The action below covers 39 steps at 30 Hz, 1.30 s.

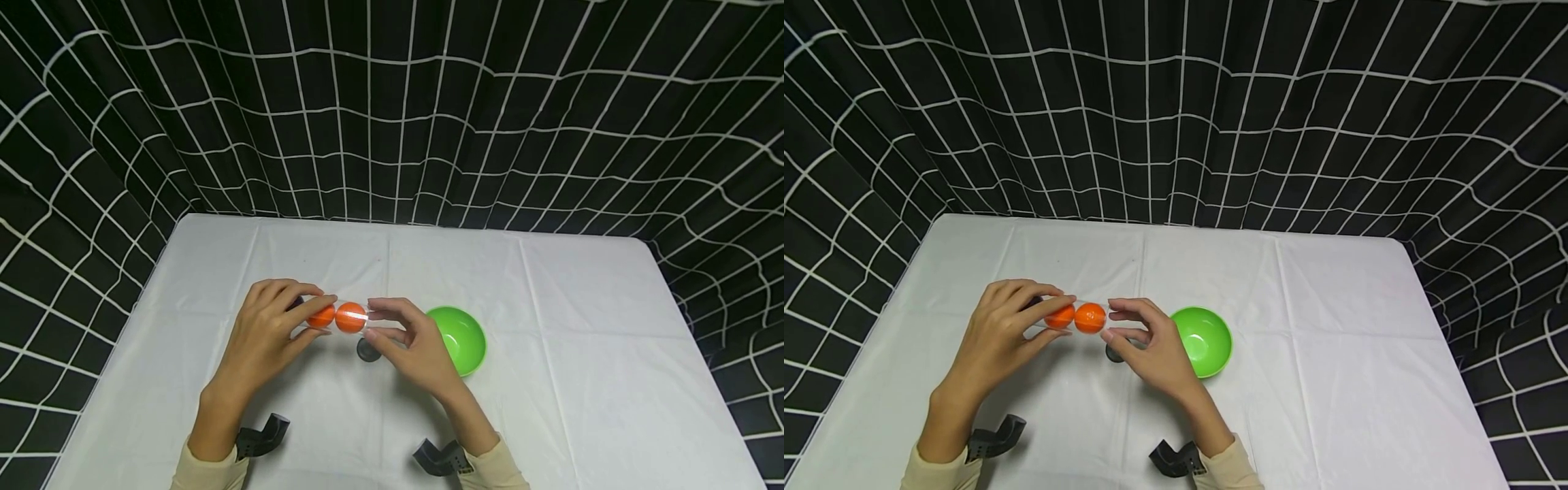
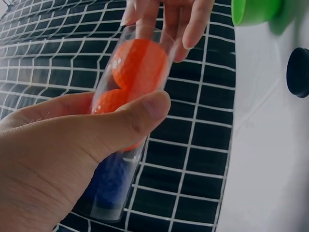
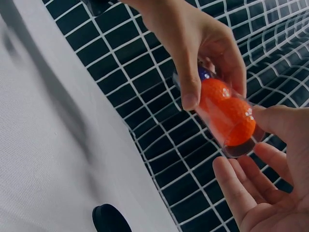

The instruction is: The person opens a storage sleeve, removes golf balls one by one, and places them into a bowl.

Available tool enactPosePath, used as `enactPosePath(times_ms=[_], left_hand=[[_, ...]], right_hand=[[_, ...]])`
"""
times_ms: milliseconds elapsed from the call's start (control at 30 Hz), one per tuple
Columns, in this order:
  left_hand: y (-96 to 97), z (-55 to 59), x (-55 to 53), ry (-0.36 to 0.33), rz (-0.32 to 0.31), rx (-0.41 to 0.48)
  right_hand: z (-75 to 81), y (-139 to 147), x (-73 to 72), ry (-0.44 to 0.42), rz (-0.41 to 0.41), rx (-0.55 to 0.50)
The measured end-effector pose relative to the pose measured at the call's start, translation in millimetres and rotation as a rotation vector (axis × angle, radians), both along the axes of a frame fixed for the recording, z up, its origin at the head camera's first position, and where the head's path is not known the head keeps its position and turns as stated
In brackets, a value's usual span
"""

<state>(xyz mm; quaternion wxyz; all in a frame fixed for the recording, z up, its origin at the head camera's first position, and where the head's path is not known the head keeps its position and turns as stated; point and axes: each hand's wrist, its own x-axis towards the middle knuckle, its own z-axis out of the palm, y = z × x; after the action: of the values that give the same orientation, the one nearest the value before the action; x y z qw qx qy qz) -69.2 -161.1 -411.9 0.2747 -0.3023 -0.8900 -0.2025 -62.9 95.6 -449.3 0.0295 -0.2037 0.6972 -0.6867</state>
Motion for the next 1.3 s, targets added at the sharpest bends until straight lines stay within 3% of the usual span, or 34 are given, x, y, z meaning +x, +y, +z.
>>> enactPosePath(times_ms=[500,733,900,1133,1300], left_hand=[[-3.1,2.3,2.8,-0.016,0.009,0.008],[-2.5,1.4,2.0,-0.047,0.018,0.013],[-3.0,-0.1,0.2,-0.064,0.012,0.019],[-2.8,-3.4,0.8,-0.146,0.014,0.043],[-2.2,-5.1,1.6,-0.196,0.010,0.060]], right_hand=[[0.1,-1,0.1,-0.030,0.017,-0.009],[2.1,1,1.0,-0.088,0.017,-0.019],[4.9,2,1.6,-0.068,0.005,-0.040],[7.0,8,2.2,-0.064,-0.015,-0.085],[9.5,17,2.8,-0.084,-0.036,-0.060]])
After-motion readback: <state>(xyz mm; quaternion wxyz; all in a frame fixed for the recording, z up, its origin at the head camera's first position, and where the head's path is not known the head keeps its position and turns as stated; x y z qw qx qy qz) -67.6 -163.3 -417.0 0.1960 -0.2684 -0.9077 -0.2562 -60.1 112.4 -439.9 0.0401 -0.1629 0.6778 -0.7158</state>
